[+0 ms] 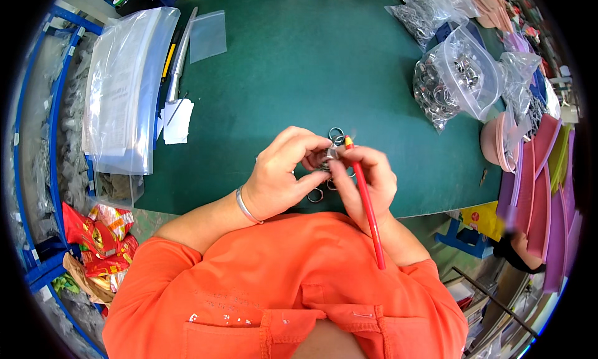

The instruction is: The person uses a red cleaning tool to wipe the inner surface of several metal rings one at a time, picking them up from a pile and returning them to the table.

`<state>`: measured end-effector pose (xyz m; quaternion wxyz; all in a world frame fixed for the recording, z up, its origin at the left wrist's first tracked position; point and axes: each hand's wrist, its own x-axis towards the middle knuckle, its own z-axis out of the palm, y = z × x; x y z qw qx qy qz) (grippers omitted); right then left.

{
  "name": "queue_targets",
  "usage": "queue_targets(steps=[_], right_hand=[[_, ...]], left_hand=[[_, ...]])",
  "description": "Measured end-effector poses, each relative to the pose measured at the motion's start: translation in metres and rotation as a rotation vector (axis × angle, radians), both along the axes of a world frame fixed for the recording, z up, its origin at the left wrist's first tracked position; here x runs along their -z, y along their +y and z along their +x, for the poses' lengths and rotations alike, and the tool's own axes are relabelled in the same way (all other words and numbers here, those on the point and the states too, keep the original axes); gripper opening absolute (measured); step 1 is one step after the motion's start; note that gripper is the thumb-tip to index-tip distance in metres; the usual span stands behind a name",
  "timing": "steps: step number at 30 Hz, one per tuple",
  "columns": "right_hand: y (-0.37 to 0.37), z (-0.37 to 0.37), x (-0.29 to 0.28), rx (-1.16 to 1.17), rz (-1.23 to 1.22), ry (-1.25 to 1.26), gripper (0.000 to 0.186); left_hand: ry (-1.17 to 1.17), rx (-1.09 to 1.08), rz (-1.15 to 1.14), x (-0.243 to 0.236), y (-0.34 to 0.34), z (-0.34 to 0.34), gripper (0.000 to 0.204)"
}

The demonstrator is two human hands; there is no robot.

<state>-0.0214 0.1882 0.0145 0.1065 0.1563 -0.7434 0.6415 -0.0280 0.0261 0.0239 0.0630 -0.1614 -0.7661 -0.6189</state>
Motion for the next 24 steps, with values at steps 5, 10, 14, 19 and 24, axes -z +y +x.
queue_targets(steps=[5,10,14,19,24], right_hand=[[0.009,-0.009,-0.002,-0.016,-0.472,-0.392,0.026],[0.012,-0.008,-0.004,-0.054,-0.491,-0.357,0.026],[0.010,-0.005,-0.003,-0.052,-0.470,-0.262,0.027],[0.011,-0.005,-0.001,-0.046,-0.458,-0.225,0.028],[0.011,-0.005,-0.003,-0.035,-0.451,-0.216,0.030]], left_hand=[[-0.009,0.196,-0.332,0.009,-0.010,-0.002,0.046],[0.062,0.355,-0.552,0.030,0.000,0.001,0.039],[0.041,0.309,-0.501,0.039,-0.001,-0.001,0.035],[-0.068,0.168,-0.303,0.023,-0.005,-0.003,0.021],[-0.564,0.168,0.197,0.014,-0.008,-0.006,0.015]])
